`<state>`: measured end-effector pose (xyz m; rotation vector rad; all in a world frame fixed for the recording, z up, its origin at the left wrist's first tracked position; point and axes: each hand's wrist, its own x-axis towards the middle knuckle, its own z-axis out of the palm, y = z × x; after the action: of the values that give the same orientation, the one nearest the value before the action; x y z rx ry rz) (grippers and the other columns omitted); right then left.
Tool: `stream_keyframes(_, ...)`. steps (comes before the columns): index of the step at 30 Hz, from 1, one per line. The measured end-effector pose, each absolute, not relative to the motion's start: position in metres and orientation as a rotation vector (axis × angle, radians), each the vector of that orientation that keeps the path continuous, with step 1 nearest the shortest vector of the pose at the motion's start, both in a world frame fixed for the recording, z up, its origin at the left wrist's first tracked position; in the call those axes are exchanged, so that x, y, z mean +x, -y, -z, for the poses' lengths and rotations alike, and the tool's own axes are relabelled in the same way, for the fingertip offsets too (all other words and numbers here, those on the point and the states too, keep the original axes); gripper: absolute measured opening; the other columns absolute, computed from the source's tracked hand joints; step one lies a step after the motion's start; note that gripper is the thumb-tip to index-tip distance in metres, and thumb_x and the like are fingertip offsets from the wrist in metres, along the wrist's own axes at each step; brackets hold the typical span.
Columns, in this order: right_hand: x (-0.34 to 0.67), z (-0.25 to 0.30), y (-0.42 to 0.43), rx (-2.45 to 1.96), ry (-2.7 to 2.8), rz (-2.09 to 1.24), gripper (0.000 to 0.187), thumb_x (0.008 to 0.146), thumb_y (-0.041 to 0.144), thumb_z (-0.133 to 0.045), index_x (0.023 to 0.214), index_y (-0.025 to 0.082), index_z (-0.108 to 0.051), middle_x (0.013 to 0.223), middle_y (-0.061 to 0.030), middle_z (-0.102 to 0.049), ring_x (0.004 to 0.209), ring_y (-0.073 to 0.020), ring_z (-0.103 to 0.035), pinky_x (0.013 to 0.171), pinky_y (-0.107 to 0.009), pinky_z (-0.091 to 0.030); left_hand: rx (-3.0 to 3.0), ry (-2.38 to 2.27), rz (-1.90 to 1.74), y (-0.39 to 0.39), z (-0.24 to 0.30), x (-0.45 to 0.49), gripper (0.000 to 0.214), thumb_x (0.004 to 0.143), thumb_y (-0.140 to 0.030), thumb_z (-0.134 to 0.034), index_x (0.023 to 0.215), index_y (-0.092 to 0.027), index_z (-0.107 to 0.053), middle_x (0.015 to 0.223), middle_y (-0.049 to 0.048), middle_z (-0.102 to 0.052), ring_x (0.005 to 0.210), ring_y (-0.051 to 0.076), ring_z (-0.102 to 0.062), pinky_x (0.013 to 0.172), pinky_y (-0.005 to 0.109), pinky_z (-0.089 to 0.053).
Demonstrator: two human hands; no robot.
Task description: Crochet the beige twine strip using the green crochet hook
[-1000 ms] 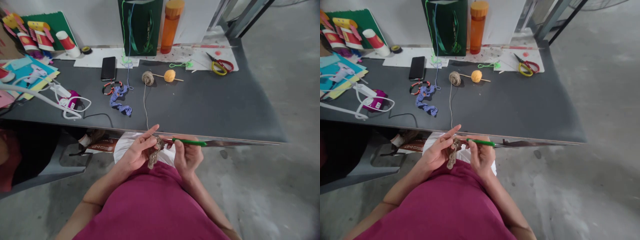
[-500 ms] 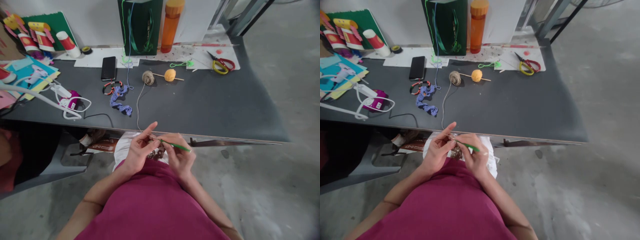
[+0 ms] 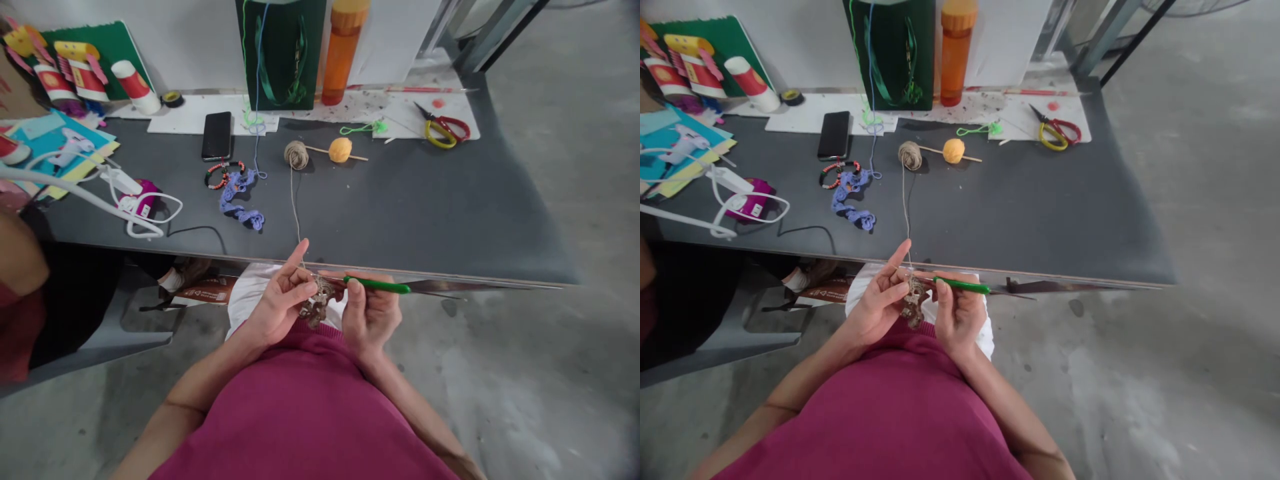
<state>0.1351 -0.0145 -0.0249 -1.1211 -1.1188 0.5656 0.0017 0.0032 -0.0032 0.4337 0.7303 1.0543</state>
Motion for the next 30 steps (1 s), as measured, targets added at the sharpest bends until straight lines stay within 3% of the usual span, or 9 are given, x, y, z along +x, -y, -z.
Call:
stream_keyframes(8, 0.140, 0.030, 0.008, -1.038, 0.987, -0.850, 0.011, 0.103, 0.035, -0.050, 0.098, 0.028, -0.057, 0.066, 0.0027, -0.074, 0.049, -0.0160, -0.069, 0.045, -0.027, -0.052, 0.405, -0.692, -1.017, -0.005, 0.004, -0.002, 0.051, 0.068, -0.022, -0.090, 0.117, -0.027, -0.079, 0.076, -0.0037, -0.065, 0.070, 0.008, -0.057, 0.070, 0.022, -0.048)
stream_keyframes(12, 0.139, 0.038, 0.006, -0.998, 0.969, -0.968, 0.012, 0.102, 0.034, -0.052, 0.099, 0.028, -0.062, 0.071, 0.0014, -0.076, 0.057, -0.0163, -0.073, 0.051, -0.028, -0.058, 0.489, -0.717, -1.007, -0.002, 0.003, 0.001, 0.052, 0.068, -0.025, -0.091, 0.118, -0.030, -0.078, 0.082, -0.0023, -0.070, 0.076, 0.011, -0.062, 0.079, 0.027, -0.051)
stream_keyframes(15, 0.137, 0.038, 0.008, -1.042, 1.019, -0.870, 0.009, 0.098, 0.029, -0.060, 0.097, 0.027, -0.069, 0.084, -0.0002, -0.079, 0.074, -0.0163, -0.077, 0.062, -0.028, -0.062, 0.561, -0.762, -1.025, 0.000, 0.003, 0.004, 0.052, 0.070, -0.024, -0.089, 0.120, -0.030, -0.077, 0.088, -0.0008, -0.075, 0.081, 0.013, -0.064, 0.084, 0.029, -0.051)
stream_keyframes(19, 0.139, 0.030, 0.009, -1.034, 1.312, -0.670, 0.018, 0.097, 0.018, -0.061, 0.104, 0.028, -0.074, 0.093, -0.0026, -0.081, 0.085, -0.0184, -0.078, 0.075, -0.034, -0.065, 0.578, -0.801, -1.137, 0.000, 0.004, 0.007, 0.048, 0.071, -0.026, -0.089, 0.118, -0.029, -0.078, 0.084, -0.0011, -0.075, 0.081, 0.013, -0.065, 0.082, 0.027, -0.052)
stream_keyframes(23, 0.140, 0.027, 0.007, -0.899, 1.495, -0.403, 0.033, 0.090, 0.011, -0.069, 0.113, 0.034, -0.074, 0.103, -0.0020, -0.081, 0.086, -0.0201, -0.077, 0.073, -0.035, -0.065, 0.472, -0.788, -1.137, -0.001, 0.005, 0.007, 0.058, 0.070, -0.022, -0.090, 0.125, -0.027, -0.074, 0.070, -0.0063, -0.065, 0.066, 0.007, -0.056, 0.069, 0.021, -0.047)
stream_keyframes(27, 0.137, 0.029, 0.009, -1.022, 1.284, -0.566, 0.017, 0.093, 0.018, -0.067, 0.101, 0.030, -0.076, 0.090, -0.0011, -0.081, 0.079, -0.0201, -0.077, 0.068, -0.035, -0.064, 0.347, -0.766, -1.054, -0.003, 0.003, 0.006, 0.056, 0.067, -0.019, -0.092, 0.120, -0.024, -0.077, 0.064, -0.0076, -0.057, 0.059, 0.005, -0.049, 0.063, 0.020, -0.042)
stream_keyframes(30, 0.137, 0.032, 0.012, -1.116, 1.197, -0.621, 0.011, 0.095, 0.024, -0.064, 0.097, 0.025, -0.075, 0.085, -0.0021, -0.080, 0.073, -0.0185, -0.075, 0.063, -0.032, -0.062, 0.337, -0.771, -1.010, -0.004, 0.002, 0.004, 0.057, 0.066, -0.020, -0.092, 0.121, -0.026, -0.077, 0.069, -0.0061, -0.061, 0.062, 0.006, -0.051, 0.066, 0.021, -0.044)
